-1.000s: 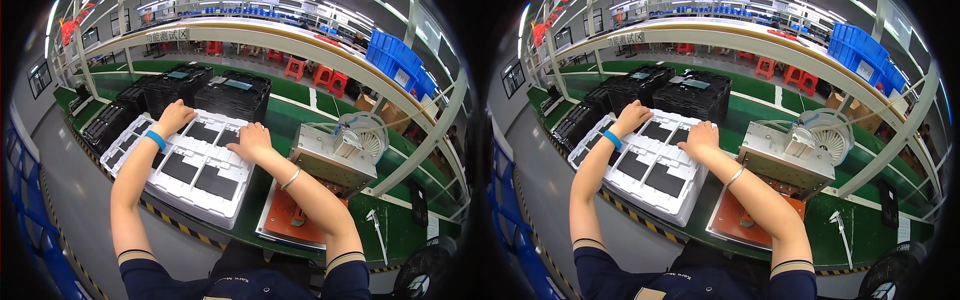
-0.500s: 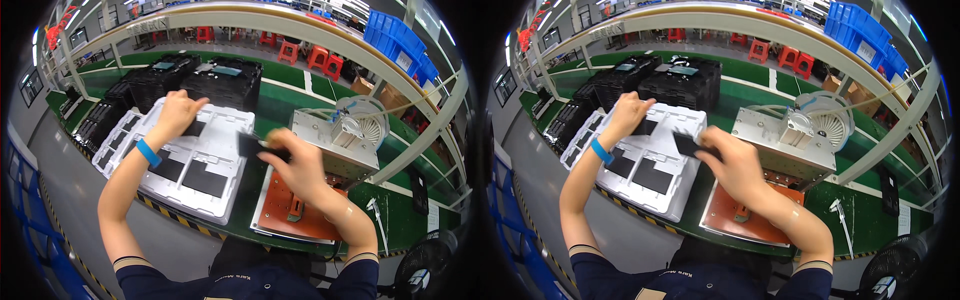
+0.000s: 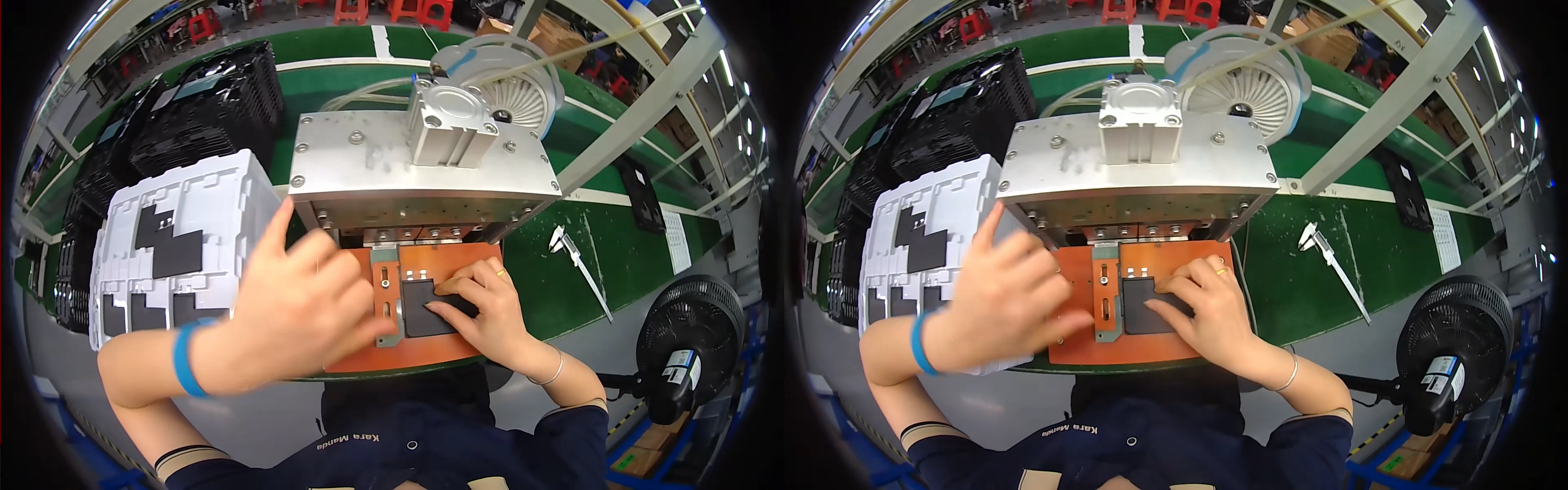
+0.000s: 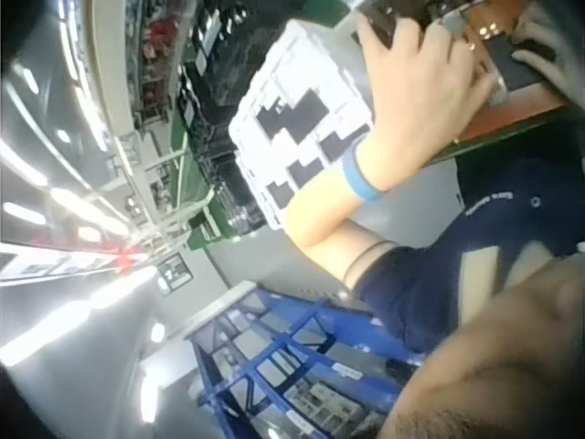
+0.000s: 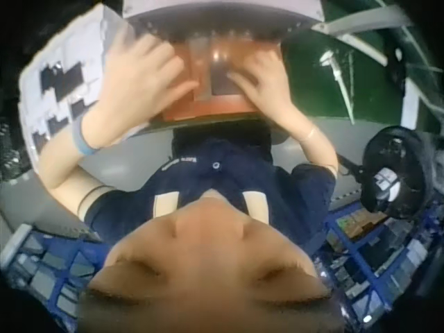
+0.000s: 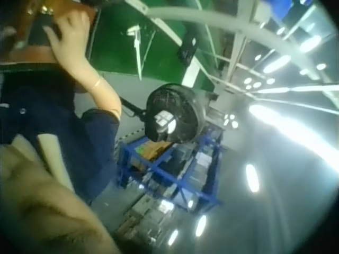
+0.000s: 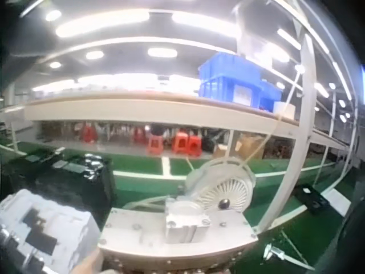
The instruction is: The person places black rectangular components into a white plastic tray and positions them under a metal press machine. They operate the press to process each component and then use a caliper to measure the thickness of the processed items. The person repeats this cycle of pressing and measuring for multiple components throughout the video.
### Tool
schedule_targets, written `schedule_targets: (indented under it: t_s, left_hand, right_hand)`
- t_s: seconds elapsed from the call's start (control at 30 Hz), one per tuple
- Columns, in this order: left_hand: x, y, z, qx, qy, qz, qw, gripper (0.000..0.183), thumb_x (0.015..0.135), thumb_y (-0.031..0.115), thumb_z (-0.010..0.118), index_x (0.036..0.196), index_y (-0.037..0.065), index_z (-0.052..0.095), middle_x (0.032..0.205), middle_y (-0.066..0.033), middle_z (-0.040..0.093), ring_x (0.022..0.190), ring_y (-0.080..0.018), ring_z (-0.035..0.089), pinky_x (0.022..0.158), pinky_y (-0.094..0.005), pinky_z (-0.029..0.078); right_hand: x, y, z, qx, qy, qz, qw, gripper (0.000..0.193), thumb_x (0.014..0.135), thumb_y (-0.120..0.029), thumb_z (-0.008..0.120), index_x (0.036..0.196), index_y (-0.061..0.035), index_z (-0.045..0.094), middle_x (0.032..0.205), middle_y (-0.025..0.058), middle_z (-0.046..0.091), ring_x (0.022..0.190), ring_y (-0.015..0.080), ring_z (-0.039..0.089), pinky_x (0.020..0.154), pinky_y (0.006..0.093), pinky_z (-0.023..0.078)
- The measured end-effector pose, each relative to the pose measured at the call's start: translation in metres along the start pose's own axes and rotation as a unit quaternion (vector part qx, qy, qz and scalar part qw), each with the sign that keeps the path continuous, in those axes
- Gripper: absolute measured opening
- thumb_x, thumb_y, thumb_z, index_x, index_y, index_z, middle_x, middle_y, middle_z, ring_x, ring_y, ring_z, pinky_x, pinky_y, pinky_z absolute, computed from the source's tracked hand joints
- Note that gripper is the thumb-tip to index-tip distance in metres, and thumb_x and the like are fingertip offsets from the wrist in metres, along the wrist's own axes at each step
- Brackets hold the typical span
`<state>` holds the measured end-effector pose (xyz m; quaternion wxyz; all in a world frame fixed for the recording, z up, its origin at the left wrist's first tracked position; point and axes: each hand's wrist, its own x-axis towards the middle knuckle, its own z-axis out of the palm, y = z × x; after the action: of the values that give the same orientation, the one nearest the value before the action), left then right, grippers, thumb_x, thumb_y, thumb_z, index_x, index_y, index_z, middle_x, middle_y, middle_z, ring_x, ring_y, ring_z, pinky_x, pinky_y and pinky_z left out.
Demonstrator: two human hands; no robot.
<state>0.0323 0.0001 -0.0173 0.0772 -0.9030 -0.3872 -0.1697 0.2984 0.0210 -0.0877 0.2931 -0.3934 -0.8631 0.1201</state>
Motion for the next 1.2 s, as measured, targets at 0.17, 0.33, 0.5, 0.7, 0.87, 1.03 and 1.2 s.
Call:
schedule_targets:
  t_s: [0.17,0.33,0.5,0.7,0.87,1.03,1.2]
  left_hand:
    - [-0.02,0.033,0.026,-0.01,-0.11,0.001,0.994,0.058,0.076,0.048,0.073,0.114,0.006,0.063,0.114,-0.0124,0.057,0.111,-0.0282,0.056,0.11,-0.0535,0.033]
    - [-0.018,0.028,0.034,-0.098,-0.22,0.108,0.965,0.075,0.082,0.054,0.065,0.138,0.007,0.05,0.149,-0.0138,0.042,0.139,-0.0296,0.036,0.11,-0.0529,0.032]
    - [-0.016,0.028,0.035,-0.08,-0.241,0.116,0.96,0.074,0.084,0.055,0.063,0.139,0.007,0.05,0.147,-0.0135,0.044,0.14,-0.0297,0.036,0.111,-0.0537,0.03]
    - [-0.016,0.029,0.035,-0.07,-0.24,0.116,0.961,0.075,0.083,0.055,0.063,0.139,0.008,0.05,0.147,-0.0133,0.044,0.14,-0.0299,0.036,0.112,-0.0535,0.029]
    - [-0.014,0.027,0.033,-0.074,-0.242,0.119,0.96,0.075,0.082,0.056,0.063,0.138,0.007,0.05,0.148,-0.0134,0.044,0.139,-0.0306,0.037,0.11,-0.0531,0.032]
    - [-0.014,0.026,0.031,-0.095,-0.242,0.105,0.96,0.075,0.084,0.056,0.062,0.139,0.008,0.05,0.149,-0.0139,0.043,0.138,-0.0317,0.039,0.109,-0.0535,0.033]
    - [-0.016,0.024,0.034,-0.15,-0.235,0.076,0.957,0.075,0.084,0.06,0.062,0.139,0.01,0.05,0.149,-0.0145,0.042,0.138,-0.0341,0.038,0.11,-0.0553,0.031]
  right_hand:
    - [0.01,0.005,0.008,0.046,-0.012,-0.045,0.998,0.025,0.076,-0.008,0.077,0.1,-0.0054,0.07,0.093,0.0043,0.063,0.085,0.0248,0.056,0.076,0.0355,0.046]
    - [0.015,0.002,0.014,0.012,-0.038,-0.101,0.994,0.029,0.075,-0.002,0.07,0.104,-0.0015,0.069,0.101,0.0086,0.064,0.091,0.0255,0.058,0.08,0.0371,0.047]
    - [0.015,-0.002,0.015,-0.055,-0.044,-0.11,0.991,0.032,0.075,-0.005,0.066,0.107,-0.0016,0.068,0.108,0.0089,0.062,0.097,0.0255,0.058,0.083,0.039,0.046]
    - [0.013,0.001,0.017,-0.058,-0.034,-0.104,0.992,0.035,0.074,-0.007,0.067,0.109,-0.0076,0.068,0.116,0.006,0.059,0.106,0.0251,0.053,0.083,0.037,0.044]
    - [0.014,0.003,0.018,-0.044,-0.047,-0.091,0.994,0.035,0.077,-0.008,0.07,0.111,-0.0101,0.069,0.116,0.0059,0.059,0.105,0.0256,0.052,0.082,0.0363,0.044]
    - [0.011,0.0,0.008,-0.02,-0.008,-0.019,1.0,0.04,0.076,-0.009,0.073,0.115,-0.0095,0.067,0.119,0.0074,0.06,0.103,0.0266,0.055,0.082,0.0388,0.044]
    - [-0.018,-0.008,-0.019,0.018,-0.091,-0.002,0.996,0.041,0.075,-0.024,0.08,0.111,-0.0085,0.068,0.12,0.0081,0.061,0.106,0.0282,0.057,0.091,0.0393,0.047]
